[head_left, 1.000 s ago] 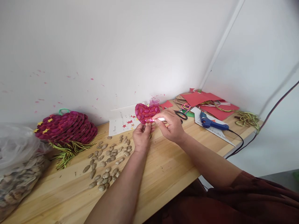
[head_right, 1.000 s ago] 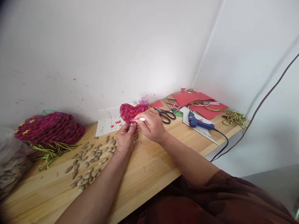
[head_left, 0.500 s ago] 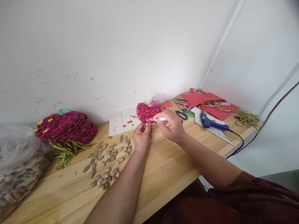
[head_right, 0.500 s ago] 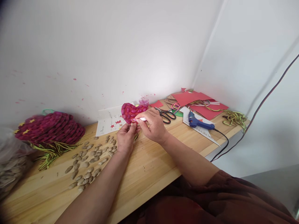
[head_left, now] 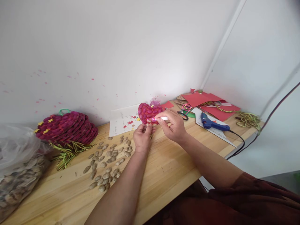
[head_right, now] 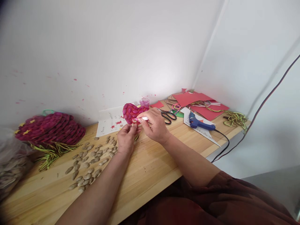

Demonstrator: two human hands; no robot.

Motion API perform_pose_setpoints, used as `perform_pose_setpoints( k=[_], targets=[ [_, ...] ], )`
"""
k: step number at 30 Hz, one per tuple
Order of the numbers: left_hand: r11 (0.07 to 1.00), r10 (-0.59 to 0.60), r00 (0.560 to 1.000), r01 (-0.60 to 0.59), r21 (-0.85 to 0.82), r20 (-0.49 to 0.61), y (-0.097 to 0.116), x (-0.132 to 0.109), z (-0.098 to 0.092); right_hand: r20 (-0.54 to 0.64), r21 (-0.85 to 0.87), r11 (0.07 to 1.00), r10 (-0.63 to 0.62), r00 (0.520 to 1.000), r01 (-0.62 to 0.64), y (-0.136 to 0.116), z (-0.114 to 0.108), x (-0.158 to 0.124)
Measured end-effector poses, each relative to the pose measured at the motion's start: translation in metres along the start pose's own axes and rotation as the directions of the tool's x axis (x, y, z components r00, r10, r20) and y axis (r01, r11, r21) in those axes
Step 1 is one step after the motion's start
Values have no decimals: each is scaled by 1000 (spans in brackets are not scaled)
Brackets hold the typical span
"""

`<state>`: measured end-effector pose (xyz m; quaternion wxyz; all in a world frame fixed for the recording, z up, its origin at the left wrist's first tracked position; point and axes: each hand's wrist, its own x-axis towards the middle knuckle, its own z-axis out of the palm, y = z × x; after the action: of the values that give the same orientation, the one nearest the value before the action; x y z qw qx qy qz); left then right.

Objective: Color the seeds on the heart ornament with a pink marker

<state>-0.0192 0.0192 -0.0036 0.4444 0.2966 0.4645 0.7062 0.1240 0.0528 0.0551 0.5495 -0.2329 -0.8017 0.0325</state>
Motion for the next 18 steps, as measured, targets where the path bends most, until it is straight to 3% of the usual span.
perform_pose_setpoints(
  k=[18],
  targets=[
    [1000,5,1000,-5,-6,1,1,-1,0,7,-27,1000,-16,1000,16,0,1,-1]
  ],
)
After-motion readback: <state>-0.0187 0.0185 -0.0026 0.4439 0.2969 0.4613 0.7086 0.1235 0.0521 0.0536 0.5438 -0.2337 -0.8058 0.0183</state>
